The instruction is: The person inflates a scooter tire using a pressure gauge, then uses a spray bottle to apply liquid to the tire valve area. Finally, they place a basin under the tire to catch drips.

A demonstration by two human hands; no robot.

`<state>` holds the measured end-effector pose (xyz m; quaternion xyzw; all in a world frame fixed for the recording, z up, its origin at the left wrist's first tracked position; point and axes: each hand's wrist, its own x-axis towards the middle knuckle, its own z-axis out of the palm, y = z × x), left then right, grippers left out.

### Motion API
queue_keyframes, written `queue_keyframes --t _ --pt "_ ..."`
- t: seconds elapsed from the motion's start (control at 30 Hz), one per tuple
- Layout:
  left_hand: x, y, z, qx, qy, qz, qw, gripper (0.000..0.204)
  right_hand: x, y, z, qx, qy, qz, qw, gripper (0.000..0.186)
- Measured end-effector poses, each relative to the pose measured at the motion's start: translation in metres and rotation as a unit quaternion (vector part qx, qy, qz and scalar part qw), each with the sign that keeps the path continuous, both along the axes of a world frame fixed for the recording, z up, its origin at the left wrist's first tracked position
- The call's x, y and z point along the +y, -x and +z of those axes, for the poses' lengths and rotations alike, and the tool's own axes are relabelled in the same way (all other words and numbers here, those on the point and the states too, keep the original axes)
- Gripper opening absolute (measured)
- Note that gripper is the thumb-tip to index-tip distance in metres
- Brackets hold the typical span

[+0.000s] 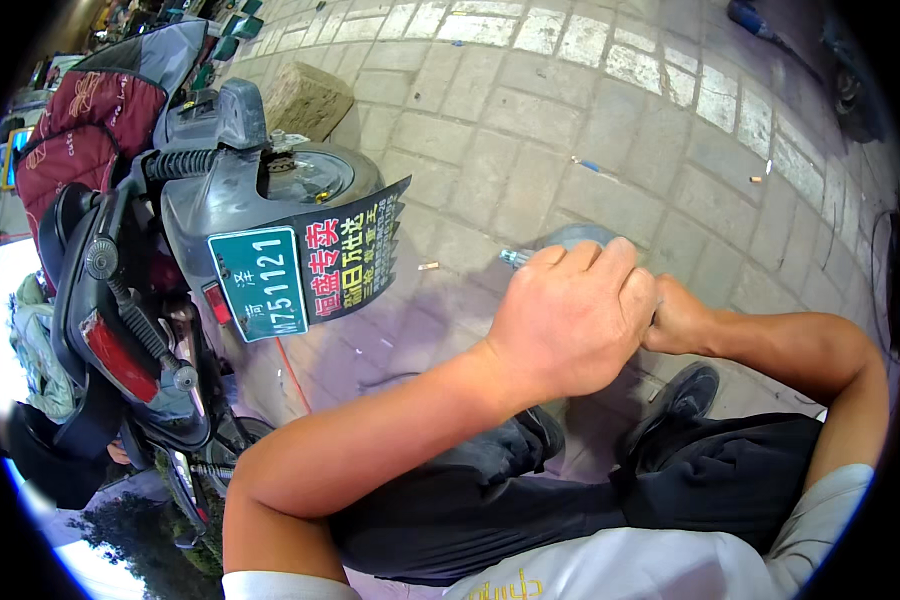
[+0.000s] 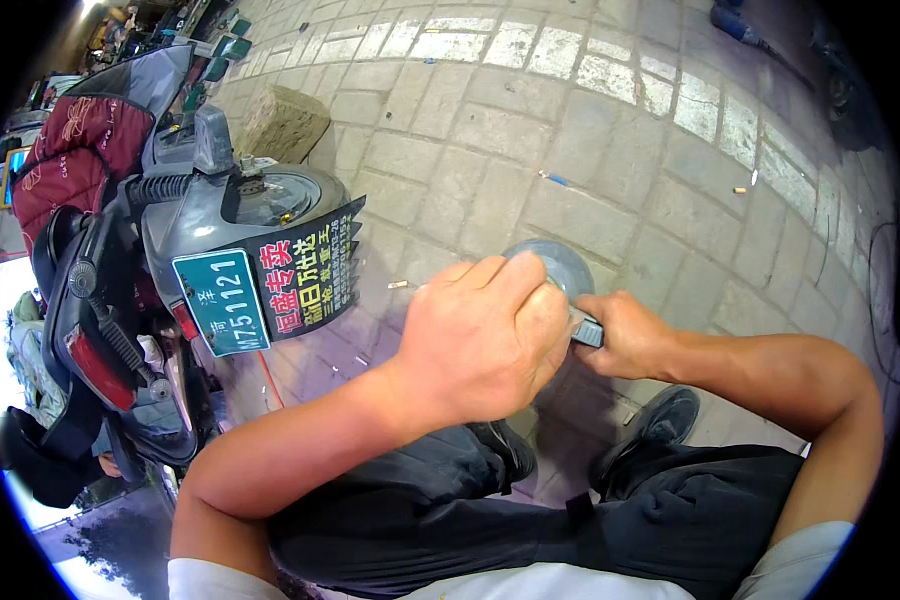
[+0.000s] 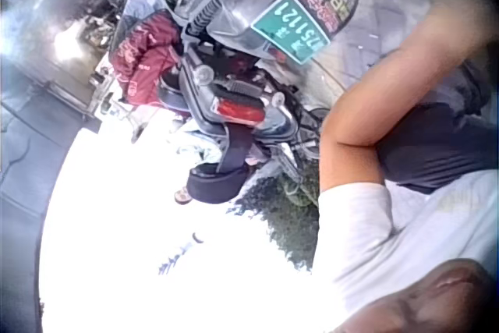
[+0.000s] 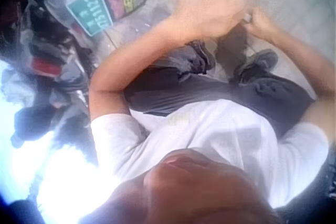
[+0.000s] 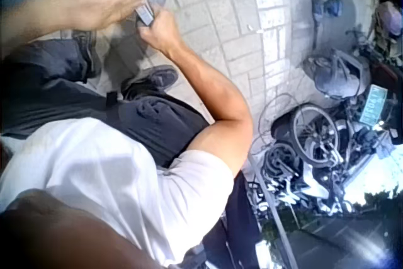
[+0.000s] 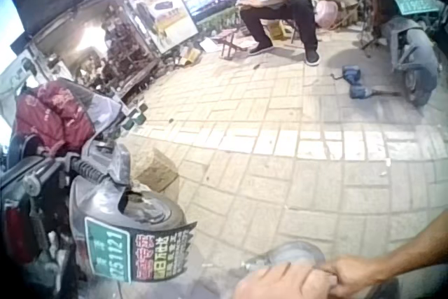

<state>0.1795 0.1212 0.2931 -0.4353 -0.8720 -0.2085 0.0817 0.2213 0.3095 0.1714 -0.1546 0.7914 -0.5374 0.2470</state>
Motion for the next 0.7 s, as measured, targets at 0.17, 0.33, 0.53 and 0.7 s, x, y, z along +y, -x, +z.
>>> queue_keyframes --t 0.17,0.33,0.53,0.7 --pt "-0.001 0.003 -0.029 -0.002 0.019 -0.046 0.999 0.019 0.000 -0.002 0.002 0.024 -0.021 0.001 0.999 0.018" --pt "0.000 0.007 -0.009 -0.014 -0.011 -0.055 0.998 0.021 -0.002 0.002 0.012 -0.009 -0.028 0.010 1.000 0.018" --pt "0.004 0.001 0.082 -0.011 -0.001 -0.032 0.999 0.024 0.006 0.003 0.009 0.026 -0.028 0.018 0.999 0.016" --pt "0.008 0.004 0.078 -0.006 -0.022 -0.023 0.999 0.026 0.002 0.000 0.000 0.000 0.000 0.007 1.000 0.015"
